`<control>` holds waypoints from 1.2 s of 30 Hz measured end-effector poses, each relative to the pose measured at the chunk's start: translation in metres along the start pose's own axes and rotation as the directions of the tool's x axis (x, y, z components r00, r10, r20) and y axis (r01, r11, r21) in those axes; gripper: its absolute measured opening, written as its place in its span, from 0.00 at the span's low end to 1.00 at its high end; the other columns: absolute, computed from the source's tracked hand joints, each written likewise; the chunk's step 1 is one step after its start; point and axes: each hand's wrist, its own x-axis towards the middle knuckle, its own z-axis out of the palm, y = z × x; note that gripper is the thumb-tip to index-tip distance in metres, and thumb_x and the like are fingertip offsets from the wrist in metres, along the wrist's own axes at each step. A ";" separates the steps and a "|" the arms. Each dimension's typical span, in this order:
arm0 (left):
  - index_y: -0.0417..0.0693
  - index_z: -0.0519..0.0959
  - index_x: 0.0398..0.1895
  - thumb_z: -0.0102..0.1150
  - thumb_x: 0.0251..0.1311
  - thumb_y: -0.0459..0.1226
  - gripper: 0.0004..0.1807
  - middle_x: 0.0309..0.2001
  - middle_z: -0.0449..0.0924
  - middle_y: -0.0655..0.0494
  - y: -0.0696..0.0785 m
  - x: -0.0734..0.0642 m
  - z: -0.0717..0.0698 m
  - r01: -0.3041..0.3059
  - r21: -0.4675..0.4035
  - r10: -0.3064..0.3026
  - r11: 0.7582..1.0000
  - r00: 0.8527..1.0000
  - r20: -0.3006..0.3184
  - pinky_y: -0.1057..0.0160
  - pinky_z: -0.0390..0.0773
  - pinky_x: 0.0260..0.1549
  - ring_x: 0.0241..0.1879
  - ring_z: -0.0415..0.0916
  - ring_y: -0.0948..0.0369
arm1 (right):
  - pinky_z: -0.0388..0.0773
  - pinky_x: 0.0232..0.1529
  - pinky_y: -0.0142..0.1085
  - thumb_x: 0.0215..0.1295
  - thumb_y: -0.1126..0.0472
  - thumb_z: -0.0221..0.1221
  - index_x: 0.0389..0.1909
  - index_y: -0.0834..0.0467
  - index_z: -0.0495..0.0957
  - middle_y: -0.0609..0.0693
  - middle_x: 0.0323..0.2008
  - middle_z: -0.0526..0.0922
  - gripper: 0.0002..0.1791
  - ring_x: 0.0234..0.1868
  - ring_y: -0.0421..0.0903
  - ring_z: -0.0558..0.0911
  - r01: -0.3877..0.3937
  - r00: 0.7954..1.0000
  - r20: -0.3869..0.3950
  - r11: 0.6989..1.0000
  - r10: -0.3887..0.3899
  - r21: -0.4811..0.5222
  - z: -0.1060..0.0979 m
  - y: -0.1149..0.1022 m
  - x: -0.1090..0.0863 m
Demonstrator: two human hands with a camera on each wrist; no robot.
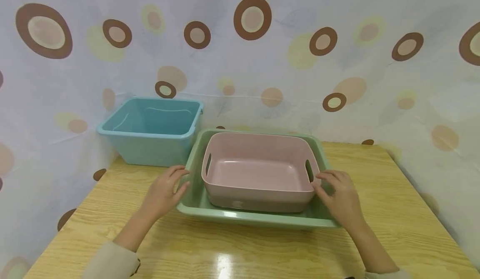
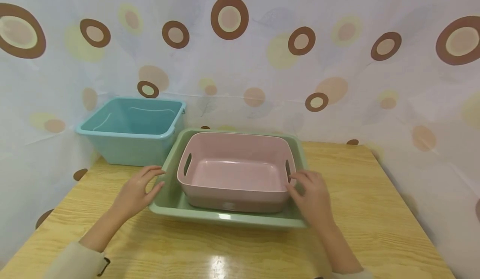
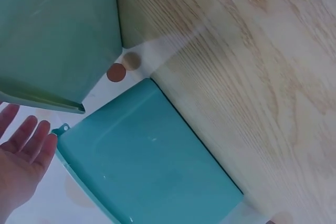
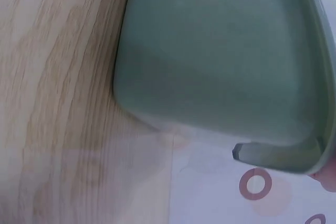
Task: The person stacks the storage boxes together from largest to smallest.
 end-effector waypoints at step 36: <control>0.27 0.71 0.53 0.53 0.60 0.34 0.21 0.51 0.74 0.34 -0.002 -0.002 0.002 0.340 -0.191 -0.297 0.921 0.928 0.224 0.45 0.71 0.51 0.54 0.70 0.41 | 0.76 0.42 0.55 0.53 0.74 0.57 0.46 0.75 0.74 0.72 0.47 0.74 0.18 0.45 0.66 0.77 -0.303 0.892 0.337 0.952 0.301 -0.049 -0.025 0.020 -0.002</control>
